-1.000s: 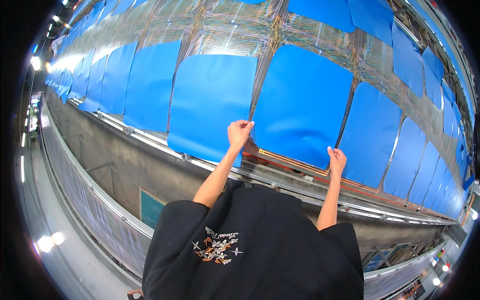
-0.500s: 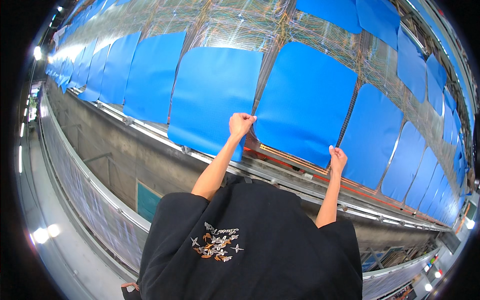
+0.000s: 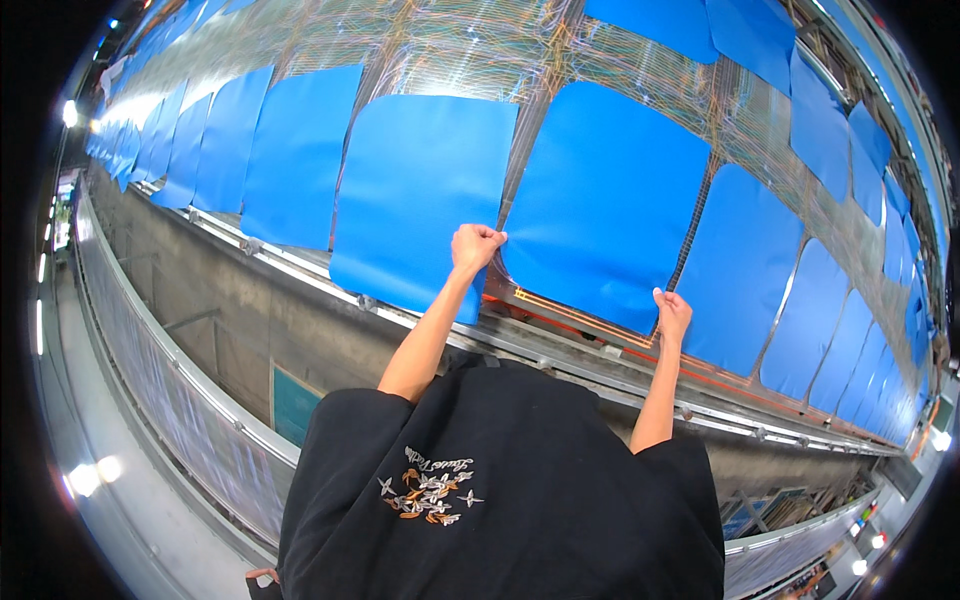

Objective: The person repeatedly places blue protective film sheets onto a large curved metallic surface, smoothing each sheet with both hands to remove air bubbles. The person handles the sheets one at a time, aligning them along the grid lines of the surface.

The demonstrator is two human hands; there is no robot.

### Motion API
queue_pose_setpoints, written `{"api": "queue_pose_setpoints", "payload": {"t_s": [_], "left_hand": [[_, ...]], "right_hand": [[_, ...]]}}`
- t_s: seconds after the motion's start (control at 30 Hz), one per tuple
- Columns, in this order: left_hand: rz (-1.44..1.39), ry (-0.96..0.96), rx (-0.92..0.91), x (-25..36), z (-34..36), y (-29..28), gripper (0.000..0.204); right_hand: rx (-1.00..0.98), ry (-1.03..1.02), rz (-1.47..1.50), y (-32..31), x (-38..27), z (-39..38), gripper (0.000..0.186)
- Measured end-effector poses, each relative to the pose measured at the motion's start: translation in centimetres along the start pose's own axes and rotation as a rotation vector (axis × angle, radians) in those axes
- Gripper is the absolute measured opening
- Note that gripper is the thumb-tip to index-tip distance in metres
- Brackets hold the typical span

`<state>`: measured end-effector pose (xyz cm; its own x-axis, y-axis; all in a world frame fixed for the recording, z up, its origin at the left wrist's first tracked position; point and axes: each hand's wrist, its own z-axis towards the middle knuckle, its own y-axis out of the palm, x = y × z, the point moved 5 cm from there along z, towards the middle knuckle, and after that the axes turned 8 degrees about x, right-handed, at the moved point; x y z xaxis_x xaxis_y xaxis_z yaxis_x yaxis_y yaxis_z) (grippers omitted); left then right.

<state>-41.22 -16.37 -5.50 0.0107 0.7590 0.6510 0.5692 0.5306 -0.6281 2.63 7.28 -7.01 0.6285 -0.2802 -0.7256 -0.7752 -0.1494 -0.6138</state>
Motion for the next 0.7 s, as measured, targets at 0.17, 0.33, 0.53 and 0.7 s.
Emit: {"api": "queue_pose_setpoints", "payload": {"t_s": [0.17, 0.33, 0.53, 0.7], "left_hand": [[-0.009, -0.084, -0.117, -0.8, 1.1, 0.3, 0.024], [-0.112, -0.155, -0.248, -0.7, 2.1, 0.8, 0.026], [-0.06, -0.236, -0.316, -0.7, 2.6, 0.8, 0.029], [-0.077, -0.268, -0.349, -0.7, 2.7, 0.8, 0.029]], "right_hand": [[-0.158, 0.202, 0.062, -0.5, -1.5, 0.5, 0.026], [-0.166, 0.262, 0.066, -1.1, -2.0, 0.3, 0.028], [-0.293, 0.415, 0.168, -1.0, -2.8, 0.5, 0.026], [-0.34, 0.384, 0.351, -0.2, -3.7, 0.9, 0.021]]}}
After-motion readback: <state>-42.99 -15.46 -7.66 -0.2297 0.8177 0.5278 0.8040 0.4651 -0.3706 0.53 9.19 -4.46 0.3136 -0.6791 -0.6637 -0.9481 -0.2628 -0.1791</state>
